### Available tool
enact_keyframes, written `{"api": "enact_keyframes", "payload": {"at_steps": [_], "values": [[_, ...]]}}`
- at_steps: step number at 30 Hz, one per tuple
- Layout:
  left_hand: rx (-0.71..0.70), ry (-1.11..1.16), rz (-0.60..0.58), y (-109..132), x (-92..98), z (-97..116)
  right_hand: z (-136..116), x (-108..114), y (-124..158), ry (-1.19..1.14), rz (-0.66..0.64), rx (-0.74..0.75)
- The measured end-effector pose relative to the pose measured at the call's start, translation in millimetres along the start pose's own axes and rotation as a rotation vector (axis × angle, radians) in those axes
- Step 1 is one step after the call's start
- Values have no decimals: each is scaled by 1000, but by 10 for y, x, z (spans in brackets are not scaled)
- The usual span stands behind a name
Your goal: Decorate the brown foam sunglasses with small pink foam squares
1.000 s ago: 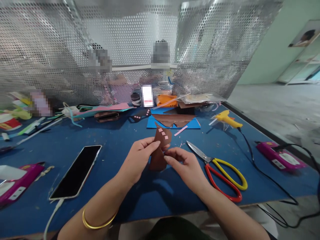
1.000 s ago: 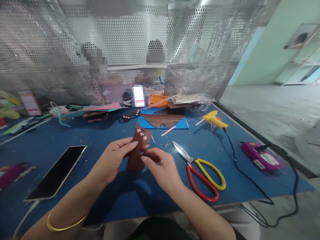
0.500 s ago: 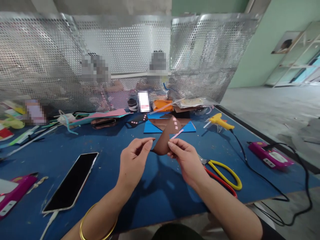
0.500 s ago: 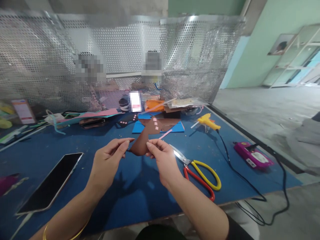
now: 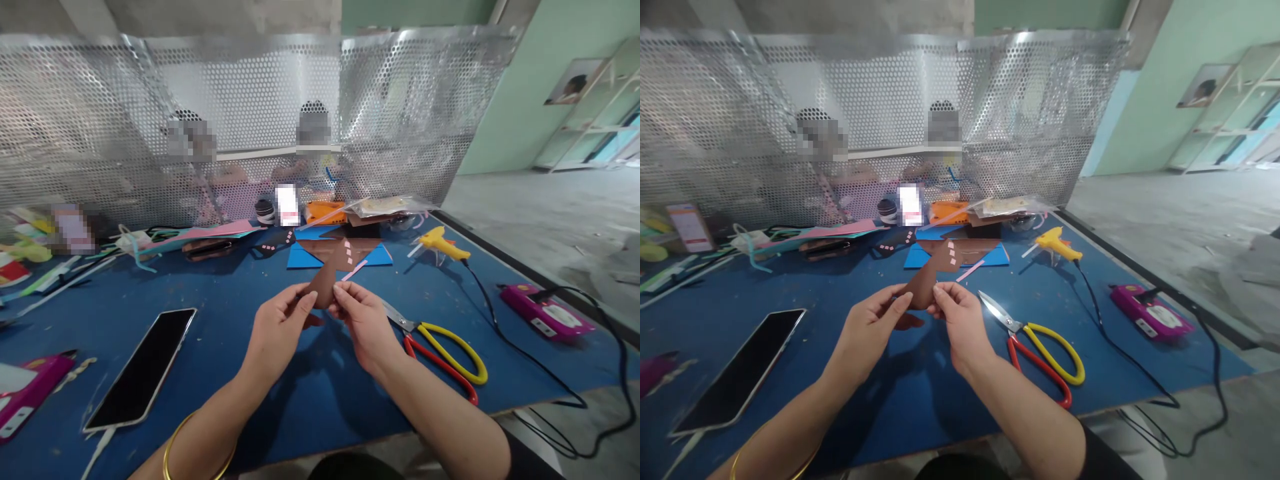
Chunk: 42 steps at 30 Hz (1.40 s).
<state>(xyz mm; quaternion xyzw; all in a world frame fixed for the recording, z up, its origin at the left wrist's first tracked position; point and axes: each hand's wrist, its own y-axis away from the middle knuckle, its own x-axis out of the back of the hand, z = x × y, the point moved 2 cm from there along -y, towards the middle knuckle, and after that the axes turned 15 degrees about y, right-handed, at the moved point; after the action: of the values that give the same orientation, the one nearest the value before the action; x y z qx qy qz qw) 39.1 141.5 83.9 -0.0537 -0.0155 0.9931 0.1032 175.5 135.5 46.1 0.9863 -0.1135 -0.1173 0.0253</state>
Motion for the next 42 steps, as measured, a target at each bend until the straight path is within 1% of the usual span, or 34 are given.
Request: {"api": "enact_keyframes", "payload": {"at_steps": [3, 6, 7, 9, 11, 13, 14, 16, 18, 20, 22, 25, 27, 28, 30, 32, 34, 36, 38, 39, 42], "values": [[29, 54, 11, -25, 18, -1, -10, -16, 19, 34, -25, 0], [66, 100, 25, -52, 59, 27, -108, 103, 46, 120, -19, 23], [82, 114, 31, -62, 75, 33, -156, 186, 61, 182, 0, 55], [96, 126, 38, -83, 104, 39, -257, 409, 100, 390, 74, 166], [93, 106, 34, -99, 123, 40, -320, 679, 153, 643, 199, 266], [91, 71, 22, -107, 131, 41, -316, 941, 208, 891, 310, 328], [90, 53, 15, -110, 132, 44, -289, 1048, 235, 990, 325, 359], [89, 21, -6, -114, 137, 55, -196, 1206, 283, 1162, 301, 398], [93, -16, -27, -125, 151, 66, -86, 1292, 327, 1277, 240, 393], [109, -49, -43, -143, 173, 70, 0, 1324, 361, 1332, 185, 368], [116, -77, -54, -162, 188, 70, 30, 1317, 377, 1340, 167, 358], [123, -121, -113, -170, 170, 63, -43, 1229, 353, 1242, 185, 380], [134, -149, -177, -156, 138, 53, -127, 1105, 305, 1043, 141, 331], [139, -158, -208, -146, 121, 47, -163, 1022, 276, 903, 87, 263], [144, -163, -251, -126, 98, 37, -203, 824, 221, 584, -51, 51], [157, -153, -276, -113, 89, 29, -212, 609, 187, 331, -159, -128], [178, -131, -296, -102, 82, 28, -198, 422, 162, 156, -195, -231], [191, -104, -304, -91, 70, 37, -173, 287, 136, 37, -171, -261], [185, -57, -262, -82, 58, 50, -157, 207, 103, -39, -107, -228], [177, -23, -209, -79, 57, 53, -154, 186, 84, -61, -69, -202], [116, 106, 39, -74, 73, 42, -161, 166, 28, -107, 28, -147]]}}
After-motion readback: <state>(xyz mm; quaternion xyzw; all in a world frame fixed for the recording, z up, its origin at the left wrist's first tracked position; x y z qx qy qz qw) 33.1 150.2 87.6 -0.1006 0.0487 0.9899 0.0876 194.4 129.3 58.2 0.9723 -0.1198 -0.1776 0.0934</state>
